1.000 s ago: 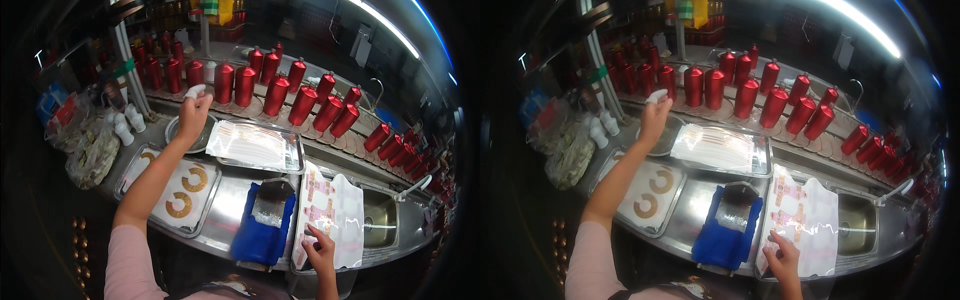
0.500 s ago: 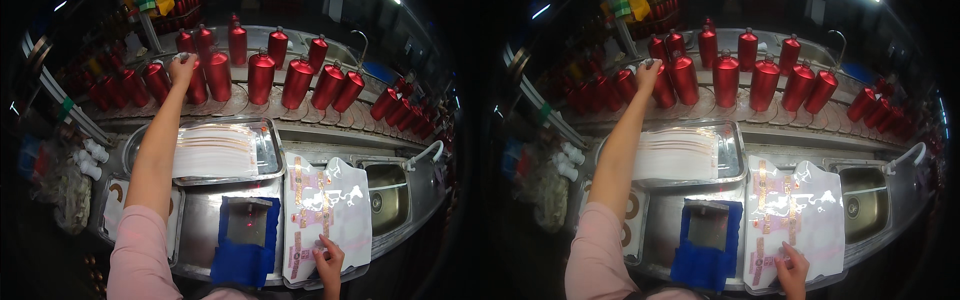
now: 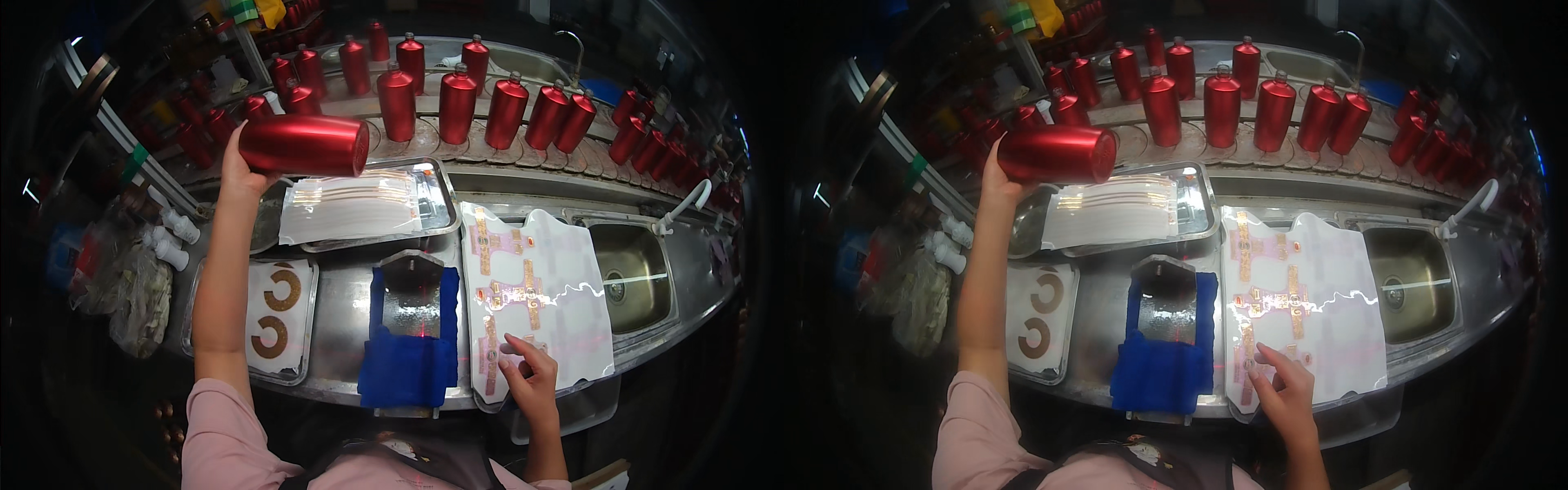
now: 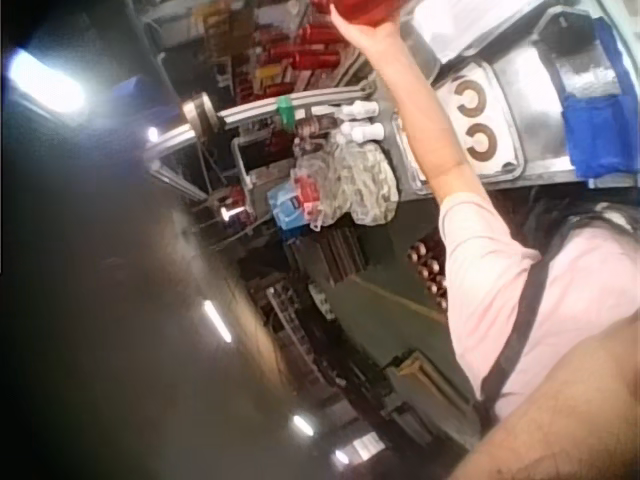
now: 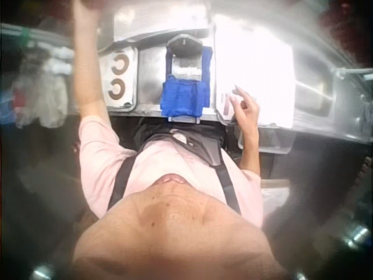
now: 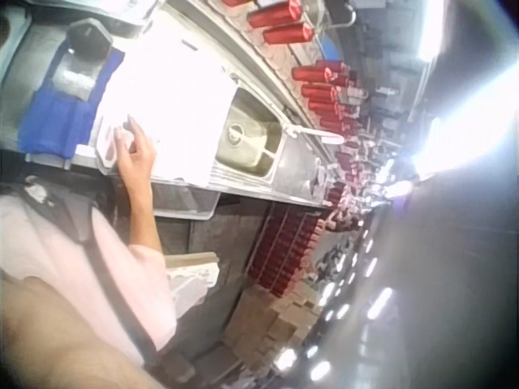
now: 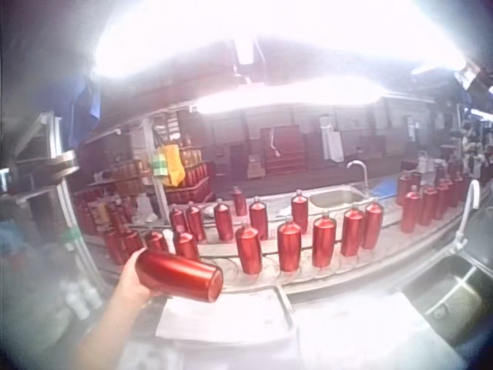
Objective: The person applies gold and red labels to red cylindrical containers using a blue cloth and a small tool. They smooth the labels, trim edges, and place finished containers aside on a tray.
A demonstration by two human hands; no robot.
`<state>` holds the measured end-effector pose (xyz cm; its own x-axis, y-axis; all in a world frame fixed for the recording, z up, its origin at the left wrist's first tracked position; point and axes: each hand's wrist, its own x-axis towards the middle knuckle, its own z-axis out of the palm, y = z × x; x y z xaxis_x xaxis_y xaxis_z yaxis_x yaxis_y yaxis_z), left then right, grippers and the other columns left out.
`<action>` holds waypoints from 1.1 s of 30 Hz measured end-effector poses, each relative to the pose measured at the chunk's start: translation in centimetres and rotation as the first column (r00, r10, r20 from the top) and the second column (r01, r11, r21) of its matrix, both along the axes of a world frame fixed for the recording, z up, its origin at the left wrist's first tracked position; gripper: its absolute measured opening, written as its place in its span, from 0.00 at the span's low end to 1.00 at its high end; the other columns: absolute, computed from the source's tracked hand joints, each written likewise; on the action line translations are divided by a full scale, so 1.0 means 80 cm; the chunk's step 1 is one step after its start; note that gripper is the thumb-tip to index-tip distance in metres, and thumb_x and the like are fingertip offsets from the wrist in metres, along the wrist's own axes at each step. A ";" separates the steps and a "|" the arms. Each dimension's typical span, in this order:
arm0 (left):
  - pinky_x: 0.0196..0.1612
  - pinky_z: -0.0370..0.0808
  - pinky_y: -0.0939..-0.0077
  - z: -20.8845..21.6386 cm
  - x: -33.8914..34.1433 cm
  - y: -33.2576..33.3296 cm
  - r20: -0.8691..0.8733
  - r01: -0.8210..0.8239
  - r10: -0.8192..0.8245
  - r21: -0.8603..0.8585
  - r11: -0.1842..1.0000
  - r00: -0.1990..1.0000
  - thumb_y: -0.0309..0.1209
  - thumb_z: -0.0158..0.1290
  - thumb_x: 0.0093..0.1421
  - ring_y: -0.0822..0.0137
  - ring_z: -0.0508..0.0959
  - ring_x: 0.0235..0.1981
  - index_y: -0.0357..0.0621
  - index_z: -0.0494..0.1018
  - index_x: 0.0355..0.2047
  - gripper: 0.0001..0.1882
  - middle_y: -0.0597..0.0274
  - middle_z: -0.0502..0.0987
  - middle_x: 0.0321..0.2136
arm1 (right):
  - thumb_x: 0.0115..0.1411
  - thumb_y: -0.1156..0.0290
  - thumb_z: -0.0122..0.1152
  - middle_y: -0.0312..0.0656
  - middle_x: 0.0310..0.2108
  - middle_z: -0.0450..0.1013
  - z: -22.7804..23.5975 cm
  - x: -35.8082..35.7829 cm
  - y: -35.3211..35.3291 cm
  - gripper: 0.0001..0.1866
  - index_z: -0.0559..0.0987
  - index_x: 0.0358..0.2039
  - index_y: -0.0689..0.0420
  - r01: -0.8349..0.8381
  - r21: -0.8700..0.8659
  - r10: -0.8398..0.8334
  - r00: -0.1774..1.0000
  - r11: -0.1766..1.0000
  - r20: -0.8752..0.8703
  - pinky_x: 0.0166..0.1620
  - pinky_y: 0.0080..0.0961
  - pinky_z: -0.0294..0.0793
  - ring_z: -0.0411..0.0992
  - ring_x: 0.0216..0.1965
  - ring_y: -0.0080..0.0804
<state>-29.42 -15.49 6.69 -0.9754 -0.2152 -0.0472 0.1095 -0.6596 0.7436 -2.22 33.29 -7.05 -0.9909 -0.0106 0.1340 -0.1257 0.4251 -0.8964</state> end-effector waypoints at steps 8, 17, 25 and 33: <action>0.56 0.78 0.48 -0.079 0.201 -0.005 0.019 -0.007 0.005 0.134 0.991 1.000 0.43 0.54 0.64 0.53 0.82 0.48 0.47 0.80 0.45 0.17 0.56 0.84 0.45 | 0.56 0.76 0.69 0.39 0.38 0.83 0.023 -0.010 -0.040 0.23 0.82 0.54 0.59 -0.251 -0.040 0.248 0.966 0.967 -0.073 0.23 0.15 0.56 0.57 0.18 0.12; 0.42 0.81 0.72 -0.044 0.289 0.072 0.031 -0.238 0.265 -0.353 0.905 0.964 0.39 0.59 0.66 0.68 0.84 0.37 0.40 0.80 0.43 0.15 0.60 0.84 0.35 | 0.57 0.71 0.71 0.42 0.50 0.79 0.067 -0.033 -0.143 0.33 0.74 0.64 0.53 -0.440 0.058 0.437 0.854 0.896 -0.283 0.28 0.16 0.64 0.64 0.27 0.19; 0.46 0.76 0.67 -0.038 0.314 0.191 -0.235 -0.325 0.278 -0.881 0.343 0.931 0.40 0.65 0.60 0.56 0.80 0.39 0.34 0.77 0.48 0.23 0.50 0.77 0.41 | 0.52 0.61 0.75 0.59 0.60 0.67 0.077 -0.055 -0.237 0.49 0.60 0.69 0.60 -0.515 0.037 0.515 0.849 0.857 -0.118 0.59 0.42 0.70 0.68 0.60 0.56; 0.62 0.68 0.62 -0.060 0.375 0.201 -0.104 -0.170 0.135 -0.665 0.728 0.985 0.42 0.64 0.61 0.54 0.70 0.60 0.35 0.55 0.69 0.44 0.41 0.66 0.58 | 0.42 0.63 0.82 0.48 0.56 0.71 0.069 -0.081 -0.203 0.46 0.69 0.61 0.57 -0.610 -0.135 0.609 0.791 0.781 -0.057 0.59 0.37 0.71 0.73 0.56 0.45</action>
